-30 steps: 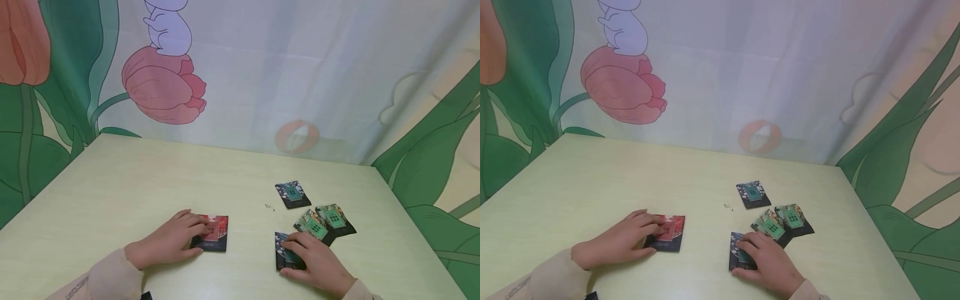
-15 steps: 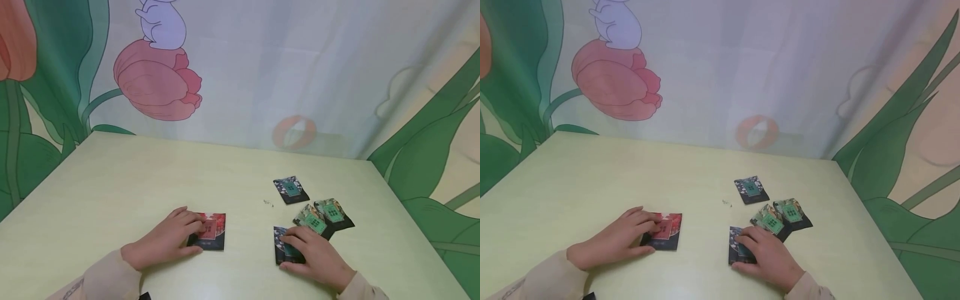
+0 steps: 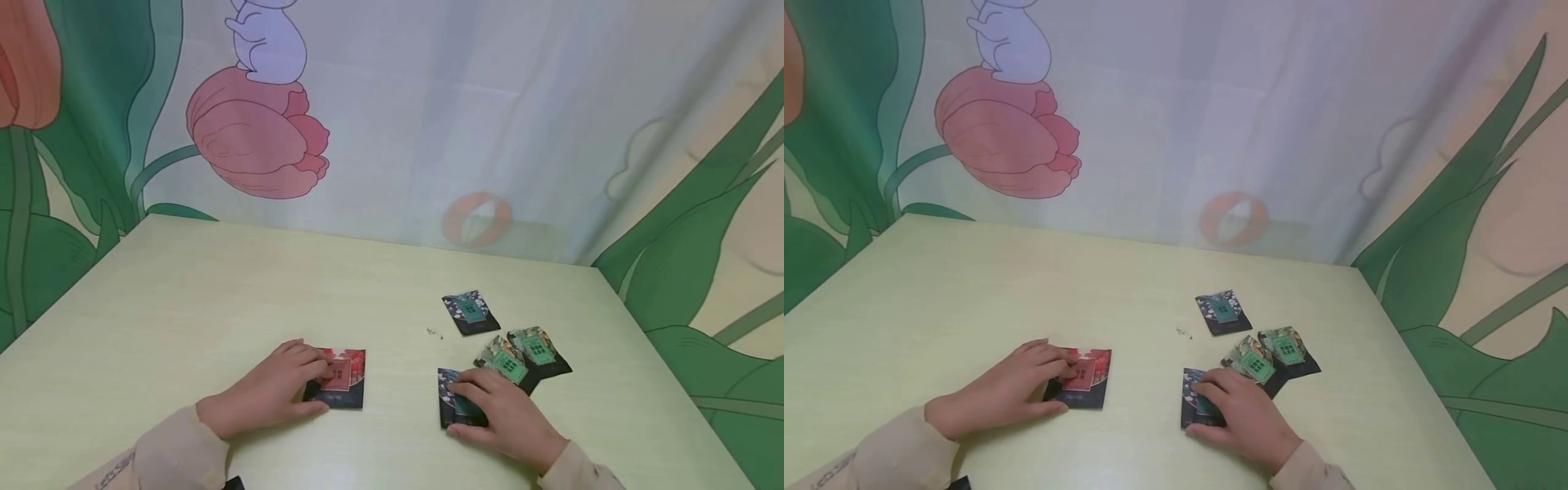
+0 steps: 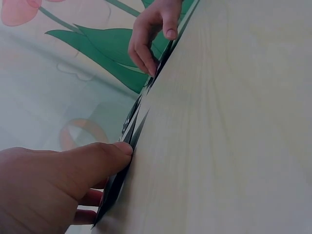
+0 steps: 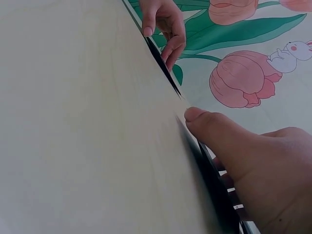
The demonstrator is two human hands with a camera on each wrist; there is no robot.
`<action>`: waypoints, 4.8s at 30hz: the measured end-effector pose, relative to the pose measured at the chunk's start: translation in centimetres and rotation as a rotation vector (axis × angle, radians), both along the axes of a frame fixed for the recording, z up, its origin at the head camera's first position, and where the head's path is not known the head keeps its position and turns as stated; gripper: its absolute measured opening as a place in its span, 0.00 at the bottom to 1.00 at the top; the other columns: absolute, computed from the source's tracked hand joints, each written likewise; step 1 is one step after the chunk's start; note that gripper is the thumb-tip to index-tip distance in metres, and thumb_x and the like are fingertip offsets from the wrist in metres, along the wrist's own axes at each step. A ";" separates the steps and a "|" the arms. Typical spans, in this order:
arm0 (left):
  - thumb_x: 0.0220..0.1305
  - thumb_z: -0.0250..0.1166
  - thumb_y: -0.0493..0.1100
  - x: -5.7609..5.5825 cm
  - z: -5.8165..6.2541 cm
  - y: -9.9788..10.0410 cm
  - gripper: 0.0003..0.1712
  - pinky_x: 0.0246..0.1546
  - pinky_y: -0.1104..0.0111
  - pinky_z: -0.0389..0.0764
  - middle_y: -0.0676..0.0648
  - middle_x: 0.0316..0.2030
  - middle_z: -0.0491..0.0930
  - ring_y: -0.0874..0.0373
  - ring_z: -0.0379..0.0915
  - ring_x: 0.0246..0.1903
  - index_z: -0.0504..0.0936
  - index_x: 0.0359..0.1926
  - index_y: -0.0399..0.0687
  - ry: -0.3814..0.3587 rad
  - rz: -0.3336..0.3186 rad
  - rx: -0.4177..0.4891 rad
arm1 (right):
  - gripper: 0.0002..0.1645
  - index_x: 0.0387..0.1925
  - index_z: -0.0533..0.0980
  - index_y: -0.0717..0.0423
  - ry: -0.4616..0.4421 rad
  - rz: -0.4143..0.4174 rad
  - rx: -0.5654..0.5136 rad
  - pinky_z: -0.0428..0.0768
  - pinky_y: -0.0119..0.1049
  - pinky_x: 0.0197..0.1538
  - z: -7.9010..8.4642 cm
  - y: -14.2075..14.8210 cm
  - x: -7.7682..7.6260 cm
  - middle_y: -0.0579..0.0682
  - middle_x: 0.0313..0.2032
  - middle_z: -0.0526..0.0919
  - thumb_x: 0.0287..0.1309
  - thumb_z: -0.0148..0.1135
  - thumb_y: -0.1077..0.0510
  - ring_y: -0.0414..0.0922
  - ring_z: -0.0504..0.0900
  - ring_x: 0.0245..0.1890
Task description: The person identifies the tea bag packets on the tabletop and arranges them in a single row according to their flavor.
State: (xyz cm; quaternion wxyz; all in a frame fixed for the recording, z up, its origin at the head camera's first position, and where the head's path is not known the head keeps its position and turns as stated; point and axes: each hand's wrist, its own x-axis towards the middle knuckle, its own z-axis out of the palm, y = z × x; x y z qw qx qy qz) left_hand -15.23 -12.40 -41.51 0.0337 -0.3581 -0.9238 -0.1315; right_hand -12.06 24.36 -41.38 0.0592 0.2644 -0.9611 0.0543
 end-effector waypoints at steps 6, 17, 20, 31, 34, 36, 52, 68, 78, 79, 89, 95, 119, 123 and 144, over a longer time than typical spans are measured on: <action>0.55 0.69 0.57 0.0 -0.1 -0.2 0.23 0.66 0.52 0.66 0.51 0.51 0.79 0.52 0.73 0.54 0.81 0.47 0.50 0.043 -0.026 0.008 | 0.38 0.54 0.78 0.39 0.003 0.012 -0.008 0.78 0.42 0.56 -0.2 -0.3 -0.4 0.40 0.52 0.78 0.51 0.52 0.22 0.40 0.75 0.53; 0.56 0.69 0.56 0.1 -0.1 -0.1 0.20 0.55 0.62 0.78 0.54 0.49 0.78 0.58 0.72 0.51 0.79 0.46 0.53 0.028 -0.032 0.017 | 0.38 0.54 0.79 0.41 0.009 0.041 -0.010 0.79 0.43 0.54 -0.4 -1.3 -1.1 0.42 0.51 0.78 0.53 0.50 0.22 0.41 0.77 0.51; 0.56 0.69 0.56 0.1 -0.1 -0.1 0.20 0.53 0.63 0.79 0.54 0.50 0.77 0.59 0.71 0.51 0.79 0.46 0.53 0.016 -0.029 0.022 | 0.39 0.54 0.78 0.41 -0.007 0.038 -0.007 0.80 0.43 0.54 -0.4 -1.7 -1.4 0.42 0.52 0.78 0.53 0.49 0.22 0.41 0.78 0.51; 0.57 0.67 0.57 0.3 -0.5 -0.3 0.28 0.52 0.65 0.80 0.55 0.55 0.76 0.61 0.69 0.55 0.76 0.57 0.52 0.006 -0.012 0.038 | 0.40 0.55 0.77 0.43 -0.032 0.076 -0.011 0.79 0.43 0.55 -0.3 -3.3 -2.1 0.43 0.53 0.77 0.54 0.48 0.22 0.42 0.77 0.52; 0.58 0.67 0.56 0.1 -0.5 -0.3 0.27 0.52 0.65 0.80 0.56 0.54 0.76 0.61 0.69 0.54 0.77 0.56 0.52 0.024 -0.023 0.040 | 0.39 0.55 0.77 0.44 -0.007 0.090 -0.014 0.79 0.43 0.56 -0.2 -3.6 -2.4 0.44 0.53 0.77 0.55 0.50 0.24 0.42 0.77 0.52; 0.58 0.67 0.57 0.1 -0.5 -0.3 0.27 0.52 0.65 0.80 0.55 0.54 0.76 0.61 0.69 0.54 0.78 0.55 0.52 0.024 -0.023 0.030 | 0.38 0.55 0.77 0.44 0.001 0.098 -0.015 0.79 0.42 0.57 -0.2 -3.7 -2.6 0.44 0.53 0.77 0.55 0.52 0.24 0.42 0.77 0.53; 0.59 0.67 0.56 0.2 0.1 0.0 0.25 0.55 0.64 0.78 0.52 0.52 0.77 0.59 0.70 0.53 0.80 0.52 0.47 0.058 -0.046 -0.003 | 0.39 0.56 0.77 0.44 0.015 0.118 0.008 0.77 0.40 0.58 -0.2 -5.7 -3.1 0.44 0.54 0.77 0.54 0.52 0.24 0.42 0.76 0.55; 0.57 0.67 0.59 0.0 -0.2 0.1 0.27 0.56 0.63 0.78 0.53 0.54 0.76 0.59 0.69 0.54 0.79 0.52 0.50 -0.005 0.013 -0.014 | 0.39 0.57 0.76 0.47 0.022 0.194 0.029 0.76 0.39 0.61 0.1 -7.6 -3.8 0.46 0.54 0.77 0.56 0.52 0.26 0.43 0.76 0.55; 0.57 0.67 0.58 0.0 -0.2 0.0 0.27 0.58 0.61 0.77 0.53 0.54 0.75 0.59 0.69 0.54 0.78 0.53 0.51 -0.023 0.004 0.017 | 0.39 0.58 0.75 0.47 -0.018 0.197 0.048 0.76 0.40 0.61 0.2 -8.7 -4.0 0.46 0.55 0.77 0.57 0.51 0.26 0.43 0.75 0.55; 0.57 0.67 0.58 0.0 -0.2 0.0 0.27 0.58 0.61 0.77 0.53 0.54 0.76 0.59 0.69 0.54 0.78 0.54 0.51 -0.022 0.003 0.021 | 0.38 0.57 0.76 0.47 -0.012 0.202 0.044 0.76 0.39 0.61 0.2 -8.8 -4.0 0.46 0.54 0.77 0.57 0.52 0.26 0.43 0.76 0.55; 0.57 0.67 0.58 0.0 -0.3 -0.1 0.27 0.58 0.61 0.76 0.53 0.55 0.76 0.59 0.69 0.55 0.78 0.54 0.51 -0.013 -0.012 0.041 | 0.38 0.56 0.76 0.48 0.010 0.232 0.037 0.77 0.38 0.59 0.2 -9.5 -4.0 0.46 0.53 0.78 0.57 0.51 0.27 0.42 0.76 0.53; 0.57 0.67 0.58 -0.1 -0.5 -0.2 0.27 0.59 0.62 0.76 0.54 0.55 0.75 0.59 0.69 0.55 0.78 0.54 0.52 -0.013 -0.013 0.050 | 0.38 0.56 0.76 0.48 0.000 0.234 0.055 0.77 0.38 0.58 0.4 -9.7 -4.0 0.46 0.52 0.78 0.57 0.50 0.26 0.42 0.76 0.52; 0.57 0.67 0.58 -0.1 -0.3 0.1 0.29 0.59 0.61 0.76 0.53 0.55 0.76 0.58 0.68 0.55 0.77 0.56 0.50 -0.043 0.011 0.028 | 0.35 0.58 0.75 0.46 0.193 0.179 0.034 0.79 0.45 0.57 3.7 -6.1 -6.0 0.48 0.55 0.78 0.54 0.60 0.33 0.47 0.77 0.55; 0.57 0.67 0.58 -0.2 -0.5 0.1 0.29 0.60 0.60 0.75 0.53 0.56 0.75 0.59 0.68 0.56 0.77 0.56 0.51 -0.051 0.016 0.028 | 0.34 0.58 0.75 0.47 0.155 0.108 0.031 0.78 0.47 0.57 3.9 -4.9 -6.8 0.49 0.56 0.77 0.54 0.63 0.36 0.49 0.78 0.56; 0.58 0.66 0.59 -0.4 -0.3 0.4 0.28 0.60 0.61 0.75 0.54 0.57 0.75 0.59 0.68 0.56 0.77 0.55 0.52 -0.038 0.027 0.018 | 0.30 0.59 0.74 0.55 -0.052 -0.083 0.024 0.75 0.55 0.59 2.7 1.3 -11.6 0.61 0.61 0.73 0.58 0.65 0.47 0.61 0.71 0.62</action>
